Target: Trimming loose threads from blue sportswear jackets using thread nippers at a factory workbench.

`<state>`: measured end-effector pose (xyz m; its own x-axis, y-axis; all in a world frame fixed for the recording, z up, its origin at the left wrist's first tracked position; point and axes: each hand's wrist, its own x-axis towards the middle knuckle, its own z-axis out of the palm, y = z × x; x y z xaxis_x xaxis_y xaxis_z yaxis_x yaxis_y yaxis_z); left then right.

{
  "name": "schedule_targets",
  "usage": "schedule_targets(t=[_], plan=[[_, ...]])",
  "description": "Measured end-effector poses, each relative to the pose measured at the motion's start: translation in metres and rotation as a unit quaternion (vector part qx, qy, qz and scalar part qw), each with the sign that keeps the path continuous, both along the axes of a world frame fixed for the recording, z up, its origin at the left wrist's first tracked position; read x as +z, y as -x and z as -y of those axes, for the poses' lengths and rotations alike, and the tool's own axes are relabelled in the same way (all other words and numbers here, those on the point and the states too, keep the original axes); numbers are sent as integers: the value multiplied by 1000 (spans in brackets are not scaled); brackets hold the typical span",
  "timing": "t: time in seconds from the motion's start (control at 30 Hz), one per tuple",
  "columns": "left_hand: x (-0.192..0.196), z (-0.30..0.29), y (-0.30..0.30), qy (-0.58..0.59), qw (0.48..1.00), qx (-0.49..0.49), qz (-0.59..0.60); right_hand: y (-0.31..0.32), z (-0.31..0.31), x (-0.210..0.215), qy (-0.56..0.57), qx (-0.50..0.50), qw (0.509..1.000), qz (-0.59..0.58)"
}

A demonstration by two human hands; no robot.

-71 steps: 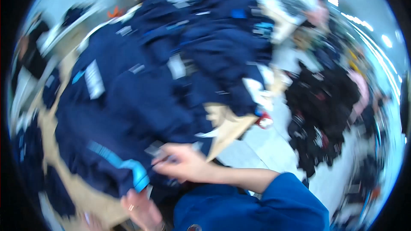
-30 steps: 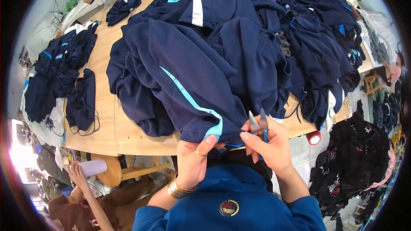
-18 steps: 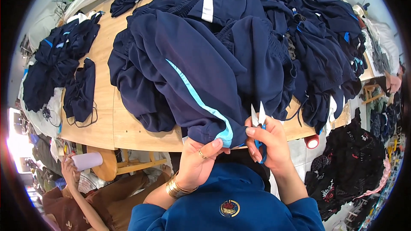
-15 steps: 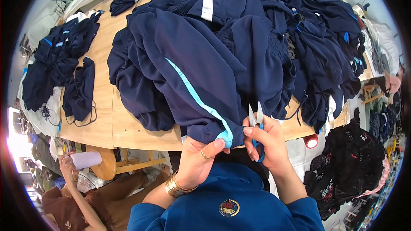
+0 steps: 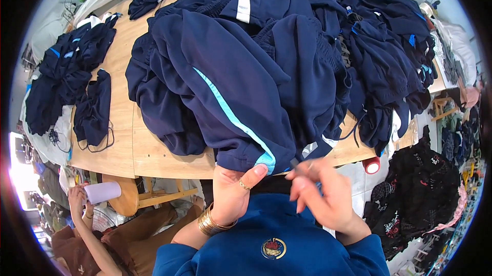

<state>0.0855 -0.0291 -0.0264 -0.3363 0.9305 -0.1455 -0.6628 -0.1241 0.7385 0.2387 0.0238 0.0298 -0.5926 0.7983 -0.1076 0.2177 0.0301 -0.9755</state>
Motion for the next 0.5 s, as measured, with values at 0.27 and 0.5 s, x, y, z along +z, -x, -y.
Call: schedule_targets(t=[0.27, 0.5], plan=[[2, 1, 1, -1, 1000, 0, -25, 4, 0, -3, -60, 75, 994, 58], [0, 1, 1, -13, 999, -8, -29, 5, -2, -3, -68, 82, 992, 70]])
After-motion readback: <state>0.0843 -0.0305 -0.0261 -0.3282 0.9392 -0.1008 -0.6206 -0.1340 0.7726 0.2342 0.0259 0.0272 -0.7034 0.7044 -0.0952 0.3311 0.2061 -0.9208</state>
